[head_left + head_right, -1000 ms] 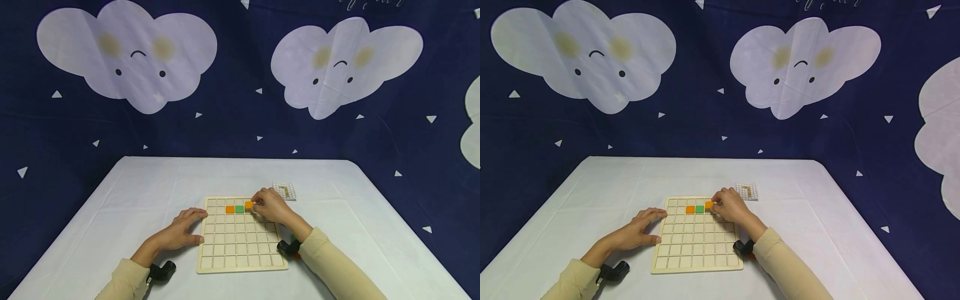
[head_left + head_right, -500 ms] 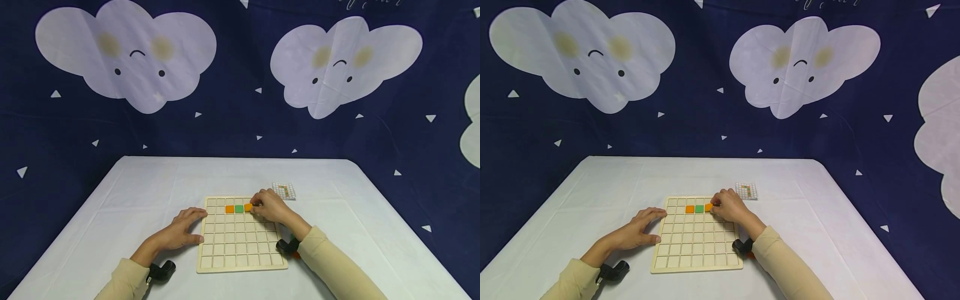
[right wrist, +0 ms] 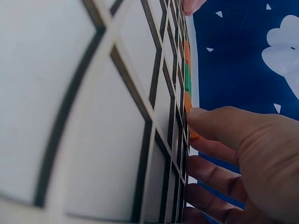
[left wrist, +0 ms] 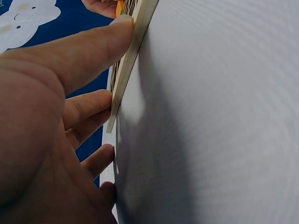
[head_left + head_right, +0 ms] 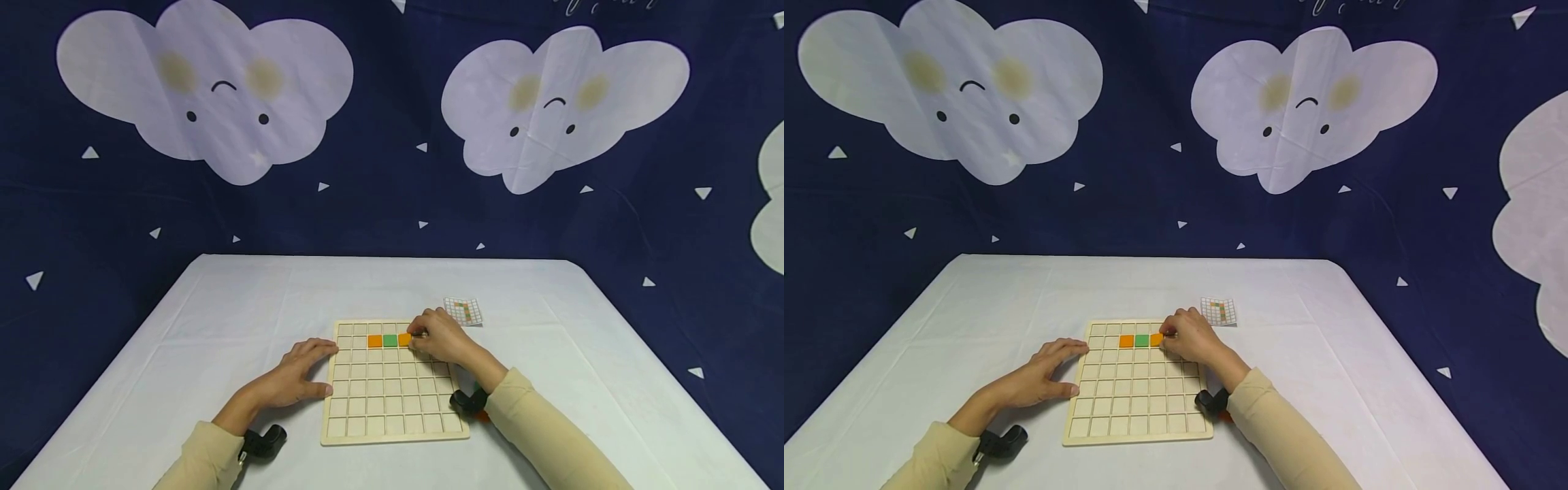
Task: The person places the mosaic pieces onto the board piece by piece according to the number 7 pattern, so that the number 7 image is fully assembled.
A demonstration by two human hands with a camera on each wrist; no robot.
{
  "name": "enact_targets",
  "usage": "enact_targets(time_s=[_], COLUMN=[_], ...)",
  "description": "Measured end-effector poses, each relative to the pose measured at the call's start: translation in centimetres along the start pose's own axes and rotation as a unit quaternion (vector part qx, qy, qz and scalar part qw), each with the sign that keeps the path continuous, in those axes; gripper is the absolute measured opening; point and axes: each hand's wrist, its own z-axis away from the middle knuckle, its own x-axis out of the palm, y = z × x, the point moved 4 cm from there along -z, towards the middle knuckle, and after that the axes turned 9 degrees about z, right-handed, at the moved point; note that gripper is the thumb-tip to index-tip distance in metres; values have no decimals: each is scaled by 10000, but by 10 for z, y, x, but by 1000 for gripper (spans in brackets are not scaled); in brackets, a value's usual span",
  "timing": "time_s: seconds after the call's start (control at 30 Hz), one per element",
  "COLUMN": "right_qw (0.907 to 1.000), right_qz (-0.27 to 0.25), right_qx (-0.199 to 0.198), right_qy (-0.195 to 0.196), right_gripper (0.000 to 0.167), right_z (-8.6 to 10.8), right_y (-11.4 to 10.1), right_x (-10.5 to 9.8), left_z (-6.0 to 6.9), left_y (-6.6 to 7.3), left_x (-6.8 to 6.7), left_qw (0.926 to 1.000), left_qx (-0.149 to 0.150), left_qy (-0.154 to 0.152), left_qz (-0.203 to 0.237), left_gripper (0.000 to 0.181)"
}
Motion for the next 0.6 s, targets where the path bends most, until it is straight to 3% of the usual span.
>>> enact_targets(time_s=[0.6], right_qw=[9998], right_qz=[136], right_qx=[-90], right_qy=[69], right_gripper=[18], right_z=[0], right_y=[-1], right_x=[1], left_z=[-1], left_y=[-2], left_x=[1], left_qw=[10000], left_qx=[39], left_qy=[21], left_qz=[32], left_gripper=[68])
